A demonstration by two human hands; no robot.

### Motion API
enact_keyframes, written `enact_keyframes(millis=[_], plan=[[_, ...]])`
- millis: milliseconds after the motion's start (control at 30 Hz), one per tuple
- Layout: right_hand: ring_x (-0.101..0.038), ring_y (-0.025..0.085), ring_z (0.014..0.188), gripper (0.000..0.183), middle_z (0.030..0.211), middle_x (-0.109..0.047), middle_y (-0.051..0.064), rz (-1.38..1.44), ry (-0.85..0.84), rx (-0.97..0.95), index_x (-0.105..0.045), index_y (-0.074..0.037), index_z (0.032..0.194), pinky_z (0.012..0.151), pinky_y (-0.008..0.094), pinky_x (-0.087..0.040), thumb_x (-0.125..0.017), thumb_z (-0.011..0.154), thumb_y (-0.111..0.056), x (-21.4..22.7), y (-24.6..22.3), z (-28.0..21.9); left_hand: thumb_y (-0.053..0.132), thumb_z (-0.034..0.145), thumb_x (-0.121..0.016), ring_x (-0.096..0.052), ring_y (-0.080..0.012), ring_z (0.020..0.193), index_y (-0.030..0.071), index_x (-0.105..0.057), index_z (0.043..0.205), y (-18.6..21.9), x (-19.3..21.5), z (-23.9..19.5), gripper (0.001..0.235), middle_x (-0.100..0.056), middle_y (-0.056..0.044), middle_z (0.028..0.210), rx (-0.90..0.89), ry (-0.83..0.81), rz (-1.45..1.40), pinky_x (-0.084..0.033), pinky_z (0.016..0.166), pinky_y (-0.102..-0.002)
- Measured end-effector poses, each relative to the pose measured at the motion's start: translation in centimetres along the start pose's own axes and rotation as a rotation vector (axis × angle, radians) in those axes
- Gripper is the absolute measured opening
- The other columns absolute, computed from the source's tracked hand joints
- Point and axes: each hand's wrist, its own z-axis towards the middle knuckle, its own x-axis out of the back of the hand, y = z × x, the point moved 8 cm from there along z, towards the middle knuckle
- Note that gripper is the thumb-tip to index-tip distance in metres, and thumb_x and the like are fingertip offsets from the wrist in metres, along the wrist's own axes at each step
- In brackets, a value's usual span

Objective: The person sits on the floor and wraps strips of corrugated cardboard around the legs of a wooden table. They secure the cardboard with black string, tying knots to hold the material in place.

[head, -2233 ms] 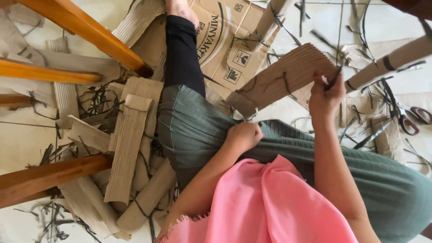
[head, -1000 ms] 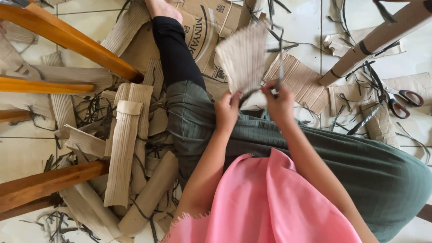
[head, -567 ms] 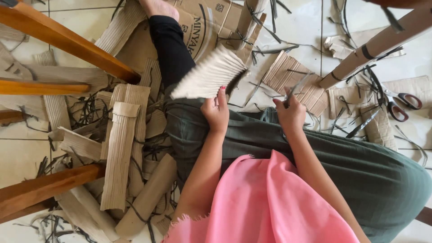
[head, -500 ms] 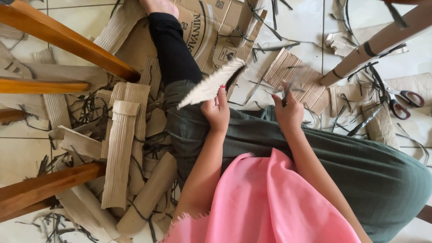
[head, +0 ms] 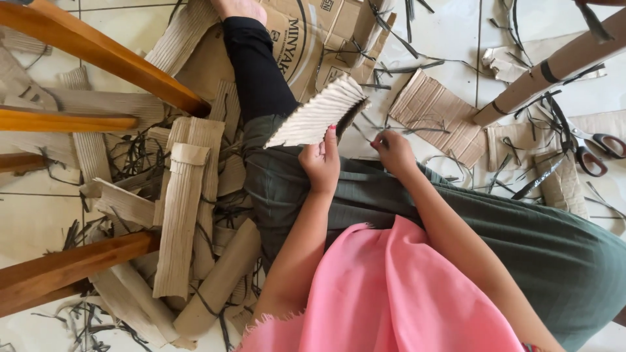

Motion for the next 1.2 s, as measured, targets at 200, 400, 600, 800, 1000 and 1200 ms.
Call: enact_keyframes(millis=[200,400,600,800,1000,1200], plan=[[-0.042,0.006,0.048,0.002,0.095,-0.069,0.012,1.231,-0.090,-0.152,-0.059,-0.011,0.101,0.033,0.015,-0.025,-0.057,0.102,-0.009,8.5,-7.0,-7.9,0.007,0.094,-0.076,-0.074,-0.0332,0.069,0.001,-0.073,0.093,-0.2,-0.7,-0.6,0.007,-0.073,-0.015,0.073,0.011,-0.023,-0.047,-0.056,0.055,-0.036],[-0.035,0.004,0.043,0.008,0.083,-0.062,0.008,1.559,-0.176,0.052,-0.054,-0.012,0.101,0.039,0.014,-0.028,-0.057,0.107,-0.015,11.2,-4.5,-9.9,0.010,0.090,-0.079,-0.073,-0.0323,0.067,0.003,-0.075,0.084,0.6,-1.1,-3.1,0.010,-0.070,-0.014,0.065,0.000,-0.077,-0.037,-0.055,0.054,-0.035],[-0.040,0.007,0.062,0.006,0.084,-0.049,0.001,1.354,0.026,0.087,-0.056,-0.009,0.102,0.045,0.017,-0.032,-0.061,0.105,-0.008,13.1,-5.9,-13.5,0.010,0.089,-0.081,-0.072,-0.0350,0.068,0.004,-0.074,0.080,5.2,-0.5,-4.4,0.012,-0.069,-0.015,0.064,-0.010,-0.087,-0.052,-0.055,0.055,-0.034],[-0.050,0.013,0.055,0.004,0.064,-0.058,0.003,0.691,0.397,0.270,-0.065,-0.008,0.103,0.053,0.024,-0.040,-0.064,0.105,-0.005,17.3,-8.8,-17.4,0.011,0.087,-0.082,-0.065,-0.0360,0.053,0.007,-0.065,0.062,5.9,-0.7,-8.7,0.030,-0.060,-0.012,0.052,-0.033,-0.163,-0.073,-0.049,0.047,-0.033],[-0.044,0.020,0.125,0.046,0.138,-0.053,0.021,0.742,0.410,0.399,-0.039,0.001,0.152,0.114,0.050,-0.036,-0.051,0.107,-0.003,13.3,-4.7,-17.8,0.007,0.097,-0.070,-0.072,-0.0363,0.094,0.005,-0.076,0.115,14.8,-1.5,-10.4,0.019,-0.078,-0.017,0.096,-0.074,-0.370,-0.335,-0.057,0.064,-0.043],[-0.061,0.022,0.086,0.059,0.097,-0.064,0.012,0.646,0.412,0.403,-0.054,-0.001,0.134,0.077,0.034,-0.049,-0.079,0.084,-0.020,19.2,-10.1,-24.2,0.009,0.095,-0.069,-0.061,-0.0341,0.124,0.007,-0.067,0.137,12.9,-3.3,-15.4,0.042,-0.068,-0.016,0.134,-0.107,-0.540,-0.380,-0.054,0.100,-0.040]])
